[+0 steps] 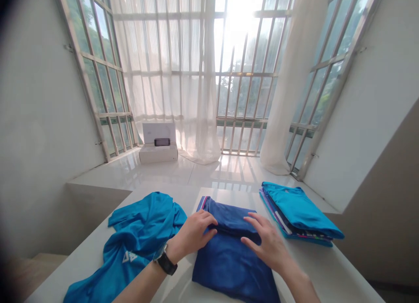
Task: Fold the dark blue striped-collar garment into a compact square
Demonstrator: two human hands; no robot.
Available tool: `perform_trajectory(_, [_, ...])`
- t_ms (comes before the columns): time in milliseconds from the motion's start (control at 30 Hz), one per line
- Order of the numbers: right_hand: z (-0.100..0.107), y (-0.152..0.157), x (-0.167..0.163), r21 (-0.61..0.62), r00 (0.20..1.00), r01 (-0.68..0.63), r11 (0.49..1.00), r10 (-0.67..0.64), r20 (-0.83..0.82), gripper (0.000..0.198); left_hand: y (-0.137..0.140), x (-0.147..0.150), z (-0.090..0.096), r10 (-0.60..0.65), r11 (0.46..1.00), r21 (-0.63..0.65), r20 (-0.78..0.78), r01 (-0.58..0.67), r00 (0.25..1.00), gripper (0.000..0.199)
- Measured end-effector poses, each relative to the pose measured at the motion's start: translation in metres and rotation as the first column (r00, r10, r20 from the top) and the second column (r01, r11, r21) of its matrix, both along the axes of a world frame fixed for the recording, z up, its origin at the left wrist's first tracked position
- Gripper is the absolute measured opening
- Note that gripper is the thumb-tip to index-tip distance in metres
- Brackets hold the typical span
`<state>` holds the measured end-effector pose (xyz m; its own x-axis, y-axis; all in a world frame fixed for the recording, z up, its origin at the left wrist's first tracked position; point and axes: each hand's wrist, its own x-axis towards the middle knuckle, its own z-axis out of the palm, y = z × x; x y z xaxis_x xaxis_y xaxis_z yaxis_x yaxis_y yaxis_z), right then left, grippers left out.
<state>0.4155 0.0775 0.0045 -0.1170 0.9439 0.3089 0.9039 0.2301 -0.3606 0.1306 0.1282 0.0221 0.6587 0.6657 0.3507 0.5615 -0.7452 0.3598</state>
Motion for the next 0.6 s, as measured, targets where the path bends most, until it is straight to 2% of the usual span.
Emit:
perform_trajectory(100, [-0.017, 0.024, -0.002, -0.037, 0.993, 0.020, 0.999, -0.015, 0.118, 0.054, 0.016, 0.010, -0.006, 0.098, 0.995, -0.011, -0.132, -0.100, 0.986, 0.062])
perform_trajectory(133, [-0.023, 0.028, -0.003, -0.068, 0.991, 0.039, 0.997, -0.030, 0.130, 0.055, 0.018, 0.013, -0.010, 0.117, 0.992, -0.020, -0.179, -0.123, 0.977, 0.068])
perform_trajectory(200, [-0.032, 0.030, -0.005, -0.117, 0.993, 0.057, 0.992, -0.044, 0.113, 0.057, 0.018, 0.018, -0.018, 0.152, 0.986, -0.035, -0.235, -0.164, 0.960, 0.064])
perform_trajectory(300, [-0.038, 0.025, -0.003, -0.128, 0.998, -0.004, 0.992, 0.012, 0.063, 0.059, 0.010, 0.021, -0.022, 0.195, 0.977, -0.037, -0.261, -0.212, 0.945, 0.062])
perform_trajectory(400, [-0.034, 0.018, 0.002, -0.120, 0.997, -0.055, 0.991, 0.061, 0.046, 0.057, -0.002, 0.021, -0.013, 0.189, 0.977, -0.034, -0.313, -0.210, 0.931, 0.069])
perform_trajectory(600, [-0.029, 0.013, -0.001, -0.110, 0.996, -0.056, 0.992, 0.063, 0.056, 0.056, -0.005, 0.027, 0.008, 0.149, 0.986, -0.005, -0.441, -0.169, 0.885, 0.052])
